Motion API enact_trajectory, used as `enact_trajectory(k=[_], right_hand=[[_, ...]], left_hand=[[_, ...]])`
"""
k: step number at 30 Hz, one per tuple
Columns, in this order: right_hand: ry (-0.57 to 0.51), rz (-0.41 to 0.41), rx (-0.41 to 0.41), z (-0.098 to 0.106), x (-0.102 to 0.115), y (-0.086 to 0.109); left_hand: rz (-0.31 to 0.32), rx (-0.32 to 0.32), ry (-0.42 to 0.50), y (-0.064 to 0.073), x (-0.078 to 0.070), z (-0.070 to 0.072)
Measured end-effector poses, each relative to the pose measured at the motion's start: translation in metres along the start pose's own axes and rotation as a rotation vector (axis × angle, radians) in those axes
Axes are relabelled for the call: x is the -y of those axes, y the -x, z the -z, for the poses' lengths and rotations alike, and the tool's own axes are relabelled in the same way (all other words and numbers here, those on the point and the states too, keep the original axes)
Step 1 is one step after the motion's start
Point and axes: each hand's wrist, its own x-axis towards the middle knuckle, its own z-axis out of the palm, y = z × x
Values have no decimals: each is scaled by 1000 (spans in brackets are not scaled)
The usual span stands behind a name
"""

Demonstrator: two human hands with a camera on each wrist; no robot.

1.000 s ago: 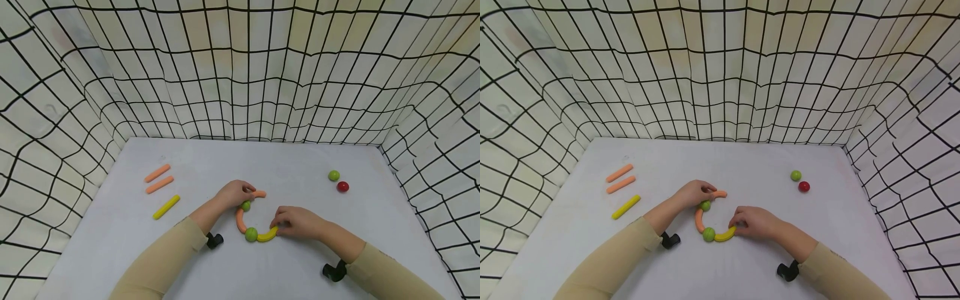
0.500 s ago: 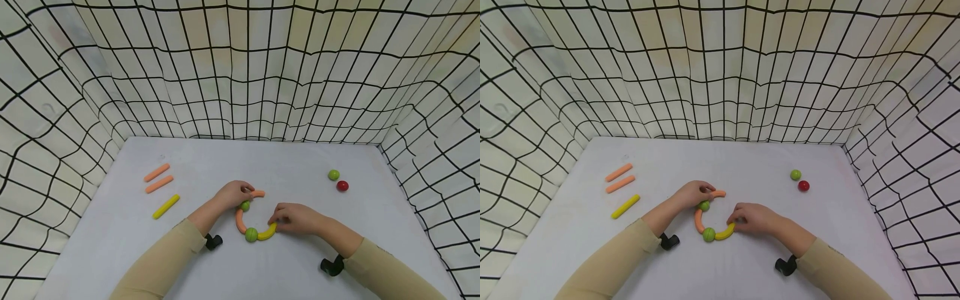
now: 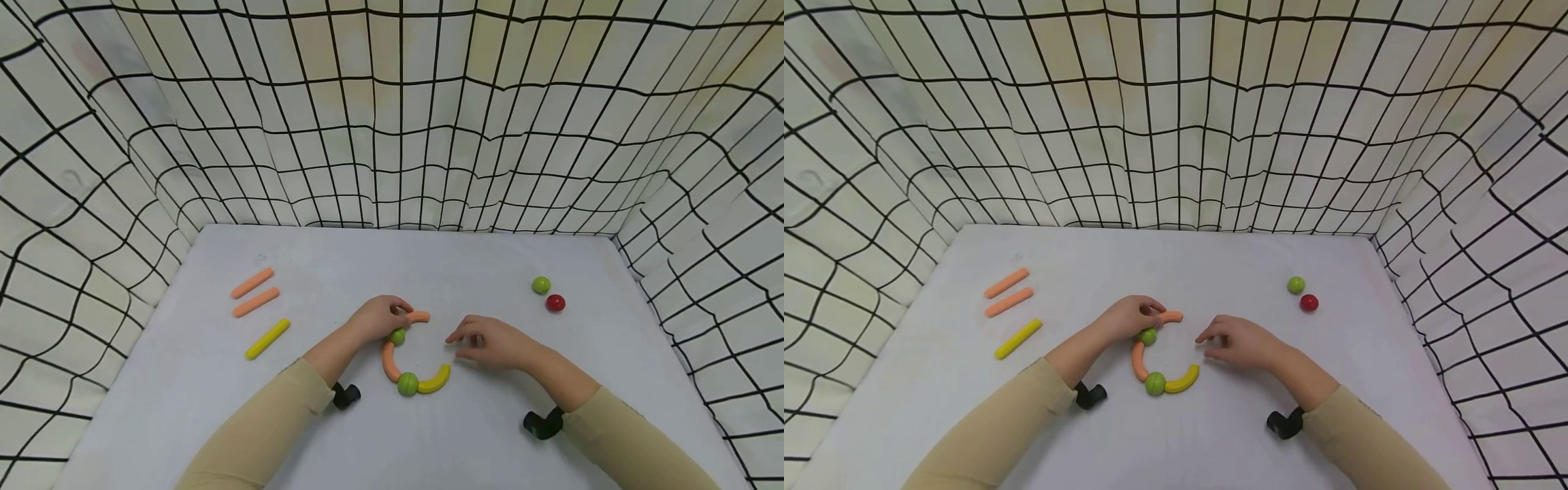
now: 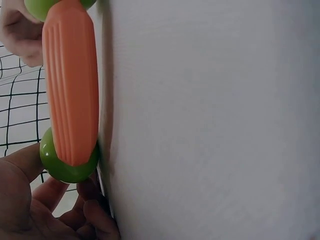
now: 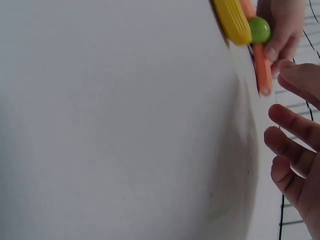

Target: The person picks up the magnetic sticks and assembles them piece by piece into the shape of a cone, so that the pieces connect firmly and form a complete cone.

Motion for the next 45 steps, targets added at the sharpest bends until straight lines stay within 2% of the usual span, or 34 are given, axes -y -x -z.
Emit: enact_trajectory(k=[15, 24, 35, 45], right_hand=[[-3, -159, -316, 40, -44, 18], [9, -323, -455, 64, -64, 30], [-48, -469, -522, 76, -87, 46], [22, -505, -447, 82, -98, 47]], left_hand=[[4, 2, 20, 4, -2, 1], [8, 2, 28, 5, -2, 2], [17, 2, 38, 5, -3, 1], [18, -1, 46, 8, -5, 2]])
